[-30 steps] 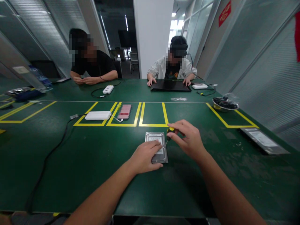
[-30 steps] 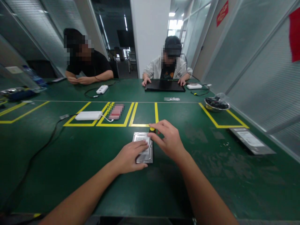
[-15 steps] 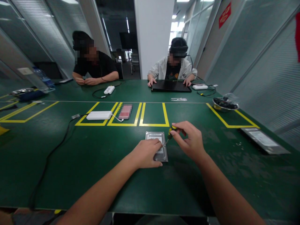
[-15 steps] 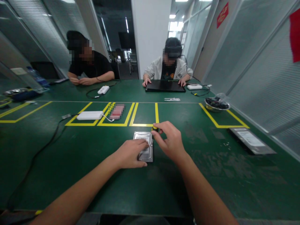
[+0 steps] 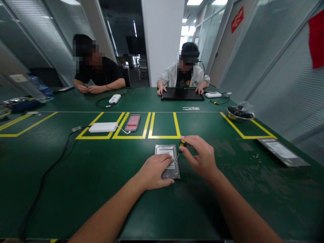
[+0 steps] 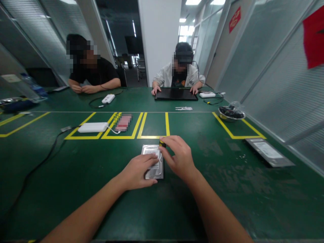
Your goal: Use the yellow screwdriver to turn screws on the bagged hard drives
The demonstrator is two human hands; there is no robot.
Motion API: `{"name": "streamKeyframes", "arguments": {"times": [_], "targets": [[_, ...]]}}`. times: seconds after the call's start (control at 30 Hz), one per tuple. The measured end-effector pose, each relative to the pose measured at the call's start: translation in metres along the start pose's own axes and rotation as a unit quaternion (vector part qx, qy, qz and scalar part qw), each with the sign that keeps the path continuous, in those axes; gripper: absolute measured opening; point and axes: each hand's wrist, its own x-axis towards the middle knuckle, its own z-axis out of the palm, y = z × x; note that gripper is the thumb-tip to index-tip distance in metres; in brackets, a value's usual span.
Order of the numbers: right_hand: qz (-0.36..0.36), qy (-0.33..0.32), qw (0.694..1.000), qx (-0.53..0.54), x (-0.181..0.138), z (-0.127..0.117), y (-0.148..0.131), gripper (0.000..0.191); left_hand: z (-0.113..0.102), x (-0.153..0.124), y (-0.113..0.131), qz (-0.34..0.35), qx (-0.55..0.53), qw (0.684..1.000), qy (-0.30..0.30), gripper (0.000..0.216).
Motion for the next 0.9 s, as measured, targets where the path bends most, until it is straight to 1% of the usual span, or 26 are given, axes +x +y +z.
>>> {"name": "streamKeyframes", "arguments": {"times": [0.2, 0.3, 0.47, 0.67, 0.9], "targets": [[0.007, 0.006, 1.000, 0.010, -0.0015, -0.0004, -0.0023, 0.028, 0.0019, -0.0012, -0.0008, -0.005, -0.011, 1.000, 0.005, 0.073], [0.000, 0.008, 1.000, 0.010, -0.0013, 0.0007, -0.0026, 0.028, 0.0020, -0.0010, -0.0003, -0.006, -0.011, 1.000, 0.004, 0.074], [-0.012, 0.031, 0.999, 0.001, -0.0009, 0.0037, -0.0009, 0.028, 0.0013, -0.0014, 0.0007, -0.007, -0.016, 1.000, 0.005, 0.074], [-0.014, 0.019, 1.000, 0.001, -0.0015, 0.0018, -0.0012, 0.034, 0.0018, -0.0021, 0.0001, -0.008, -0.014, 1.000, 0.008, 0.075], [-0.023, 0.026, 0.999, 0.017, -0.0034, 0.0041, 0.0020, 0.033, 0.0017, -0.0016, 0.0005, -0.005, -0.017, 1.000, 0.012, 0.075]]}}
